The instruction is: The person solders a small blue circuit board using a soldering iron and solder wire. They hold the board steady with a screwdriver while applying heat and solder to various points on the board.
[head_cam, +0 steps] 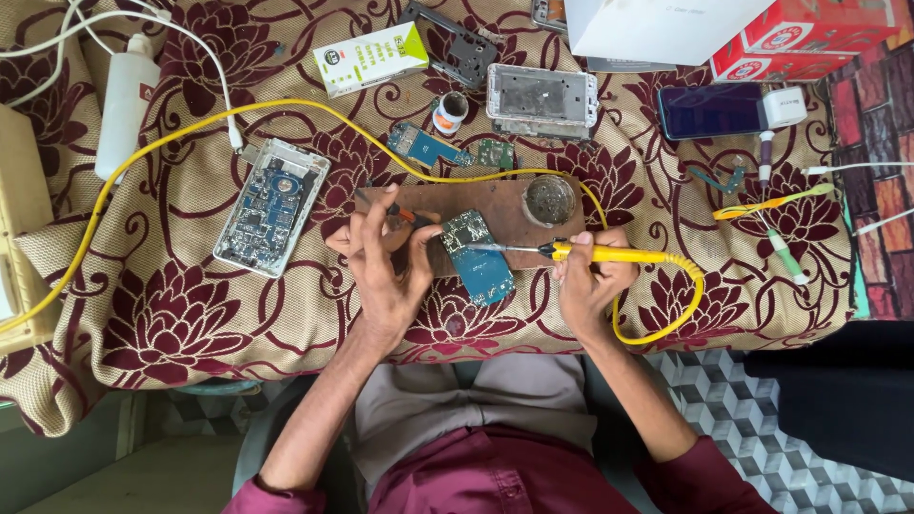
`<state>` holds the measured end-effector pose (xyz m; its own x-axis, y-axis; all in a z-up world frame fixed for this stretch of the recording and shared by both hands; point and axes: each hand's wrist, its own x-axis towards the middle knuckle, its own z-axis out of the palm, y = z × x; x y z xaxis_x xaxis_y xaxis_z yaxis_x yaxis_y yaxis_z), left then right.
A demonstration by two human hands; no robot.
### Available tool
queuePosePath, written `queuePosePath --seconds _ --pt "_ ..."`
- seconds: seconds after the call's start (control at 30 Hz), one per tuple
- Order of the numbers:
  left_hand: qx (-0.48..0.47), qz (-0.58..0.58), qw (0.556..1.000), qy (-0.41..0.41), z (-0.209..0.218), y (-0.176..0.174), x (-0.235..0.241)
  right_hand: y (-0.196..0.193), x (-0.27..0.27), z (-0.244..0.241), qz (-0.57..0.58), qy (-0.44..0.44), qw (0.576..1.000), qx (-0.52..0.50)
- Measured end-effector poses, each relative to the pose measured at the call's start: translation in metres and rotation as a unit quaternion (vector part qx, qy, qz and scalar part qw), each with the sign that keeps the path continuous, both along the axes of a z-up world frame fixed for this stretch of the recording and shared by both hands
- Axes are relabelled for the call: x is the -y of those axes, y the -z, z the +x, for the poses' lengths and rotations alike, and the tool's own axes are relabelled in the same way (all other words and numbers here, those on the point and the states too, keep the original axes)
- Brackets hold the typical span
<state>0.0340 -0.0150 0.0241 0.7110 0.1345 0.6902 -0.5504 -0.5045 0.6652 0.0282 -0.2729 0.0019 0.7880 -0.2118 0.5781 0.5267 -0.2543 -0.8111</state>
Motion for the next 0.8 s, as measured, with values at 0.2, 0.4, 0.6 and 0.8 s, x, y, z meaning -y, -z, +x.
queuePosePath --seconds 0.2,0.4,0.6,0.8 --pt "-0.005 -0.023 1.0 0.016 0.001 -0.003 0.001 0.005 0.003 0.003 0.031 -0.008 0.999 -0.022" --pt "0.02 0.015 1.0 -0.007 0.001 -0.006 0.001 0.001 0.005 -0.003 0.008 -0.031 0.999 -0.025" --pt "0.016 0.0 1.0 0.002 0.0 -0.004 0.001 -0.003 0.004 -0.011 -0.007 -0.042 0.999 -0.021" --pt "0.011 -0.013 1.0 0.014 0.004 0.002 0.002 -0.008 0.002 -0.015 -0.012 -0.05 0.998 -0.043"
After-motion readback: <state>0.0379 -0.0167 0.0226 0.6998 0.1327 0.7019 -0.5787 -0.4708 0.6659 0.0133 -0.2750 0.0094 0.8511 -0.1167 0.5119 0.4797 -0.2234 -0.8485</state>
